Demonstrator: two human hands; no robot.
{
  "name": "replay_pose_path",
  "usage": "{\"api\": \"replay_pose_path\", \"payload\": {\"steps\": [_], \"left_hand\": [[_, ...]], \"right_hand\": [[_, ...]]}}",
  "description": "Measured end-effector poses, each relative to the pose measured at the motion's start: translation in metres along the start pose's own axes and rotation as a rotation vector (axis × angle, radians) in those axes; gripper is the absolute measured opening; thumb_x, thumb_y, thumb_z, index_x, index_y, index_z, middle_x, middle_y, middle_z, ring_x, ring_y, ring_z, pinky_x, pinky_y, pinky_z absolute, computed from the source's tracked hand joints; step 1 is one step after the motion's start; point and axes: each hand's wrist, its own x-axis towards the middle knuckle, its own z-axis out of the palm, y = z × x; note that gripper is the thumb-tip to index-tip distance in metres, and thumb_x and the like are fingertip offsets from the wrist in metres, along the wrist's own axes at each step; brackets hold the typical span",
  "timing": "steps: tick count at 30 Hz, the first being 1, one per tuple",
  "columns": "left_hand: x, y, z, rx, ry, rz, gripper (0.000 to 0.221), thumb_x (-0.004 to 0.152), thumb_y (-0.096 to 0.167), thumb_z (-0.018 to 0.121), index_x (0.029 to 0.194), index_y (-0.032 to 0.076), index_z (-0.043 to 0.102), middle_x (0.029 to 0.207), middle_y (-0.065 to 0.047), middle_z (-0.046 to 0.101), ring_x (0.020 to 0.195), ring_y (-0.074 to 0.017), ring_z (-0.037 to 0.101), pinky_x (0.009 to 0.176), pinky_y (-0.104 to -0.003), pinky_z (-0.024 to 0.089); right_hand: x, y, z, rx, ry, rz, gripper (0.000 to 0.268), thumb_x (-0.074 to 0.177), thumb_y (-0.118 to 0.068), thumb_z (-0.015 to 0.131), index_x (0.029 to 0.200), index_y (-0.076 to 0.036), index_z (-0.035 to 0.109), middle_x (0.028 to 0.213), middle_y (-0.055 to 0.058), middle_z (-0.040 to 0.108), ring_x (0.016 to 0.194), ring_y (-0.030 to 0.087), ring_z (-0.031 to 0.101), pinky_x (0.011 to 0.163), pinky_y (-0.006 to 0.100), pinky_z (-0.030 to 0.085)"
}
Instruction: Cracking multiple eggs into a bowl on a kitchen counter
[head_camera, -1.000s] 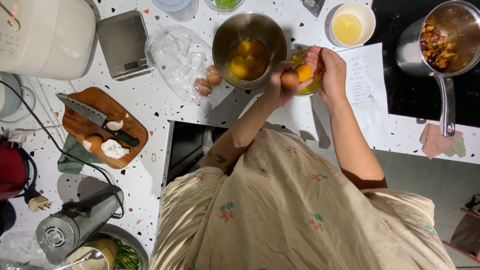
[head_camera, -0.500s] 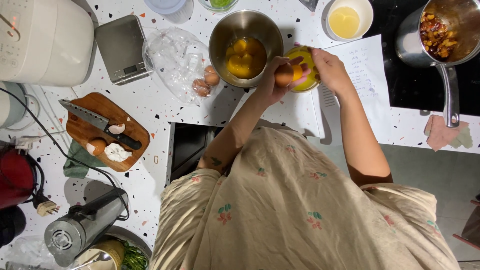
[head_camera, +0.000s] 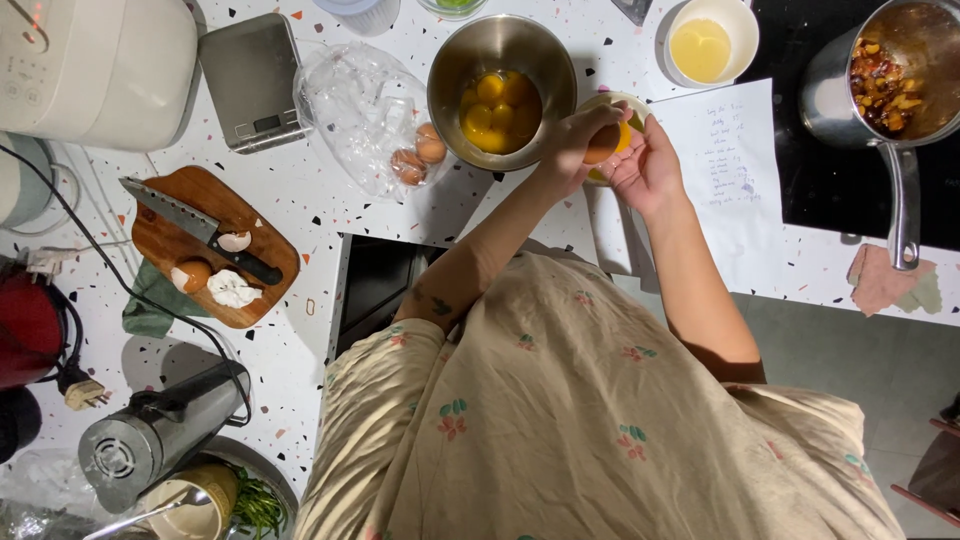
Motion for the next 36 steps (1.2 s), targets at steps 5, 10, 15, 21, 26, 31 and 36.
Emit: {"api": "replay_pose_path", "payload": {"steps": [5, 10, 15, 21, 26, 31, 36], "left_hand": [[-0.005, 0.011, 0.007, 0.043, 0.018, -0.049, 0.032, 0.081, 0.014, 0.081, 0.107, -0.005, 0.077, 0.105, -0.014, 0.075, 0.103, -0.0204, 0.067, 0.093, -0.033, 0.054], [-0.001, 0.015, -0.002, 0.037, 0.015, -0.038, 0.040, 0.081, 0.015, 0.080, 0.114, -0.008, 0.075, 0.113, -0.015, 0.075, 0.110, -0.0218, 0.066, 0.098, -0.034, 0.053], [-0.003, 0.028, -0.006, 0.098, 0.116, -0.061, 0.049, 0.077, 0.022, 0.082, 0.116, -0.007, 0.075, 0.120, -0.015, 0.073, 0.114, -0.0233, 0.063, 0.096, -0.034, 0.053], [0.042, -0.070, -0.072, 0.433, 0.131, -0.156, 0.059, 0.087, 0.054, 0.076, 0.126, 0.010, 0.068, 0.105, -0.021, 0.073, 0.083, -0.0368, 0.074, 0.064, -0.057, 0.063], [-0.055, 0.047, 0.037, 0.885, 0.071, -0.269, 0.073, 0.063, 0.036, 0.057, 0.134, 0.019, 0.064, 0.080, 0.003, 0.046, 0.078, -0.0134, 0.040, 0.070, -0.020, 0.037], [-0.045, -0.002, -0.011, 1.249, -0.229, 0.354, 0.061, 0.057, 0.032, 0.079, 0.115, 0.016, 0.071, 0.131, -0.028, 0.061, 0.148, -0.0573, 0.023, 0.126, -0.043, 0.018], [-0.094, 0.089, 0.006, 1.334, -0.206, -0.122, 0.074, 0.062, 0.031, 0.065, 0.136, 0.027, 0.068, 0.162, -0.019, 0.035, 0.094, -0.0144, 0.078, 0.083, -0.027, 0.050]], "right_hand": [[0.002, 0.001, -0.003, -0.006, 0.063, -0.028, 0.037, 0.106, -0.028, 0.051, 0.128, -0.002, 0.067, 0.113, 0.017, 0.076, 0.099, 0.030, 0.075, 0.084, 0.043, 0.064], [-0.002, -0.007, -0.004, -0.003, 0.059, 0.011, 0.042, 0.109, -0.029, 0.045, 0.127, 0.002, 0.068, 0.115, 0.016, 0.075, 0.103, 0.028, 0.073, 0.089, 0.041, 0.063], [-0.018, -0.022, 0.002, 0.066, 0.093, -0.022, 0.038, 0.106, -0.023, 0.049, 0.110, 0.009, 0.068, 0.105, 0.027, 0.072, 0.100, 0.037, 0.072, 0.098, 0.043, 0.062], [-0.030, -0.054, 0.015, -0.052, 0.133, -0.171, 0.035, 0.098, -0.026, 0.057, 0.109, 0.003, 0.073, 0.110, 0.023, 0.076, 0.112, 0.037, 0.076, 0.104, 0.051, 0.064], [-0.033, -0.053, 0.092, -0.141, -0.024, -0.098, 0.028, 0.100, -0.024, 0.055, 0.103, 0.002, 0.066, 0.108, 0.021, 0.068, 0.110, 0.035, 0.071, 0.101, 0.039, 0.062], [0.025, -0.018, 0.132, -0.289, -0.049, 0.021, 0.036, 0.103, -0.023, 0.051, 0.110, 0.007, 0.069, 0.107, 0.027, 0.074, 0.103, 0.039, 0.075, 0.098, 0.043, 0.065], [0.099, 0.030, 0.125, -0.777, 0.149, 0.076, 0.026, 0.102, -0.031, 0.057, 0.113, -0.011, 0.070, 0.077, 0.003, 0.066, 0.071, 0.014, 0.068, 0.090, 0.041, 0.069]]}}
